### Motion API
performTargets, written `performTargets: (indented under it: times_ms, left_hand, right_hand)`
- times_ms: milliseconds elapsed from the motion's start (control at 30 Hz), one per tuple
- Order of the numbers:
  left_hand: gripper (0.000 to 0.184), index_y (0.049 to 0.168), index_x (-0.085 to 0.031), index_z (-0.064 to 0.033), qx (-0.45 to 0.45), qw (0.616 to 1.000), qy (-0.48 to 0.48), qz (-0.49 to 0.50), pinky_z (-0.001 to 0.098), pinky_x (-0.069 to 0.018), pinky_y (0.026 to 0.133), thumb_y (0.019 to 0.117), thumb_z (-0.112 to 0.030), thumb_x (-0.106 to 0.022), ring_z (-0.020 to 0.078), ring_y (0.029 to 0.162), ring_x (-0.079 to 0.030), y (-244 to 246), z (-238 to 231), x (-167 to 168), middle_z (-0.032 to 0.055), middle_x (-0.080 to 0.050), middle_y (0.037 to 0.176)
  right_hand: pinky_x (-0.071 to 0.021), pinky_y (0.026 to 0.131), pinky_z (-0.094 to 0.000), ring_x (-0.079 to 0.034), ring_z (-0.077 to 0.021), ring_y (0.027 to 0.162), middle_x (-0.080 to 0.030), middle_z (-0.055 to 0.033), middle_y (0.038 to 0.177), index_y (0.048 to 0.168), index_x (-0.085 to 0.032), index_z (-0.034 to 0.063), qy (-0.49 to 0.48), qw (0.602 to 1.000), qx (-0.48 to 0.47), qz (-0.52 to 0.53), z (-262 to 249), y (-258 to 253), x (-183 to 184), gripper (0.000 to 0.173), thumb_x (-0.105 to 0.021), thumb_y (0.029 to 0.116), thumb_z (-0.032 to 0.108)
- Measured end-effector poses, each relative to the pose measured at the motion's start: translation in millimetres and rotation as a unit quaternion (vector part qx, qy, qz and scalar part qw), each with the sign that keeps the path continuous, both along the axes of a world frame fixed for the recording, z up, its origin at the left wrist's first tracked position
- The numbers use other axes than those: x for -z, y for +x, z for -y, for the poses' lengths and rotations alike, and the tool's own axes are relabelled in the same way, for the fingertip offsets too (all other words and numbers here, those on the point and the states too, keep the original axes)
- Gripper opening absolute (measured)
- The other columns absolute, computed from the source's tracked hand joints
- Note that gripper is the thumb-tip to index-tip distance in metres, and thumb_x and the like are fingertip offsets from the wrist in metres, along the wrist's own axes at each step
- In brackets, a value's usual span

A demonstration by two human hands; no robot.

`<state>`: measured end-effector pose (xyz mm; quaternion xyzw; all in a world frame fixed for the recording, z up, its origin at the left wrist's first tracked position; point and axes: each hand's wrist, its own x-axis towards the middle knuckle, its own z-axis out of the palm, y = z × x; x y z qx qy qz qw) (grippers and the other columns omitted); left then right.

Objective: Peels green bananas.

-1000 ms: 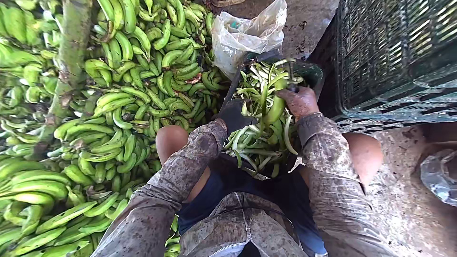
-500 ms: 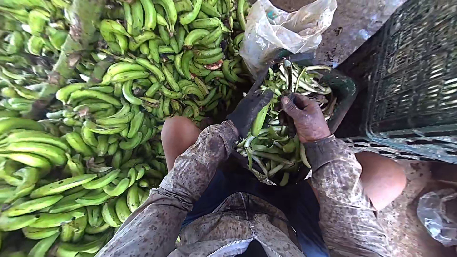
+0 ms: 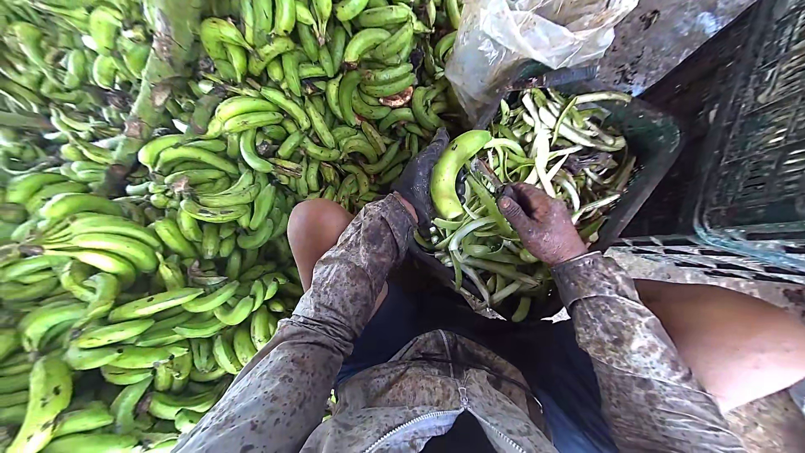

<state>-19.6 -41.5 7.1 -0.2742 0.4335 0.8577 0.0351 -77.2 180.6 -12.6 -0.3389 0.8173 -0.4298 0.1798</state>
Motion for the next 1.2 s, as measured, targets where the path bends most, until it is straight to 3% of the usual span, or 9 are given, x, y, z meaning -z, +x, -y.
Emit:
performTargets:
  times_ms: [100,267,600,633,733,867,1000,1133,1200]
  left_hand:
    - [0.052,0.128,-0.059,-0.0102,-0.025,0.997,-0.078,-0.004,0.0384,-0.06,0.077,0.1098,-0.05,-0.032,0.0191,0.089,-0.068,-2.0,2.2,-1.1,0.0098,-0.067,0.102]
    - [0.048,0.118,-0.06,-0.0102,0.009,0.993,-0.115,0.018,0.0324,-0.058,0.062,0.1103,-0.049,-0.032,0.0165,0.071,-0.064,-5.7,-12.2,-10.3,0.008,-0.063,0.087]
    - [0.05,0.148,-0.047,-0.0118,0.034,0.985,-0.16,-0.05,0.0365,-0.0541,0.099,0.1128,-0.041,-0.025,0.0132,0.116,-0.062,13.2,-47.3,-3.6,0.0073,-0.061,0.131]
    - [0.051,0.149,-0.046,-0.0135,0.043,0.986,-0.147,-0.063,0.0356,-0.0543,0.099,0.1126,-0.042,-0.025,0.0122,0.116,-0.062,16.6,-44.7,-4.8,0.0063,-0.061,0.132]
    - [0.056,0.124,-0.058,-0.01,0.027,0.995,-0.075,-0.057,0.0348,-0.059,0.061,0.1091,-0.055,-0.029,0.0168,0.07,-0.064,18.1,-31.7,2.8,0.0085,-0.063,0.089]
    - [0.05,0.128,-0.058,-0.0095,-0.02,0.995,-0.078,-0.05,0.0347,-0.059,0.063,0.1098,-0.049,-0.034,0.0186,0.072,-0.064,12.9,-13.9,4.8,0.0095,-0.064,0.093]
    - [0.048,0.136,-0.059,-0.0118,-0.062,0.981,-0.181,-0.024,0.0389,-0.0603,0.084,0.1096,-0.047,-0.038,0.017,0.097,-0.069,8.5,-11.2,-1.2,0.0091,-0.069,0.112]
    - [0.051,0.148,-0.048,-0.0106,0.031,0.973,-0.226,-0.04,0.0336,-0.0546,0.098,0.1126,-0.041,-0.028,0.012,0.113,-0.063,17.3,-18.2,-8.0,0.0082,-0.063,0.13]
    - [0.049,0.138,-0.054,-0.0112,0.055,0.988,-0.136,-0.05,0.0287,-0.0595,0.079,0.1127,-0.042,-0.026,0.0103,0.092,-0.067,21.4,-24.9,-8.9,0.006,-0.066,0.11]
  right_hand:
    - [-0.0552,0.093,-0.0473,-0.069,-0.024,0.102,-0.071,-0.015,0.112,0.12,-0.069,0.0036,-0.018,0.999,-0.041,-0.029,-0.1,7.9,-0.3,0.048,-0.054,0.1036,0.046]
    - [-0.0571,0.084,-0.0574,-0.071,-0.0326,0.097,-0.07,-0.0173,0.114,0.124,-0.068,0.0063,0.009,0.994,-0.088,-0.059,3.1,17.0,3.1,0.051,-0.057,0.1012,0.051]
    - [-0.0504,0.092,-0.0702,-0.065,-0.0477,0.113,-0.063,-0.027,0.127,0.13,-0.061,0.0023,0.125,0.983,0.134,-0.029,-12.2,-28.1,8.7,0.049,-0.054,0.1059,0.044]
    - [-0.0488,0.095,-0.0701,-0.064,-0.048,0.115,-0.064,-0.028,0.125,0.13,-0.06,0.0005,0.132,0.973,0.188,-0.013,-17.0,-36.2,7.6,0.05,-0.052,0.1067,0.045]
    - [-0.0478,0.096,-0.0694,-0.065,-0.0478,0.114,-0.067,-0.0291,0.119,0.134,-0.057,0.0006,0.128,0.953,0.274,0.015,-30.1,-50.6,1.1,0.056,-0.051,0.1055,0.048]
    - [-0.053,0.091,-0.0596,-0.069,-0.0369,0.1,-0.069,-0.0234,0.109,0.13,-0.06,-0.0005,0.048,0.989,0.141,0.01,-22.6,-22.3,-10.1,0.055,-0.052,0.1057,0.048]
    - [-0.0591,0.074,-0.0385,-0.068,-0.0118,0.08,-0.071,-0.0034,0.091,0.116,-0.069,0.0093,-0.056,0.997,-0.044,0.031,-3.8,16.3,-14.5,0.043,-0.057,0.1006,0.048]
    - [-0.0542,0.089,-0.0599,-0.069,-0.0356,0.097,-0.07,-0.0212,0.107,0.123,-0.067,0.0016,0.021,0.999,-0.031,-0.008,6.8,-9.3,-10.5,0.044,-0.066,0.1006,0.04]
    - [-0.0513,0.095,-0.0634,-0.067,-0.0408,0.108,-0.067,-0.0242,0.12,0.127,-0.064,0.0021,0.057,0.994,0.068,-0.06,-0.2,-36.1,-10.7,0.051,-0.067,0.0983,0.044]
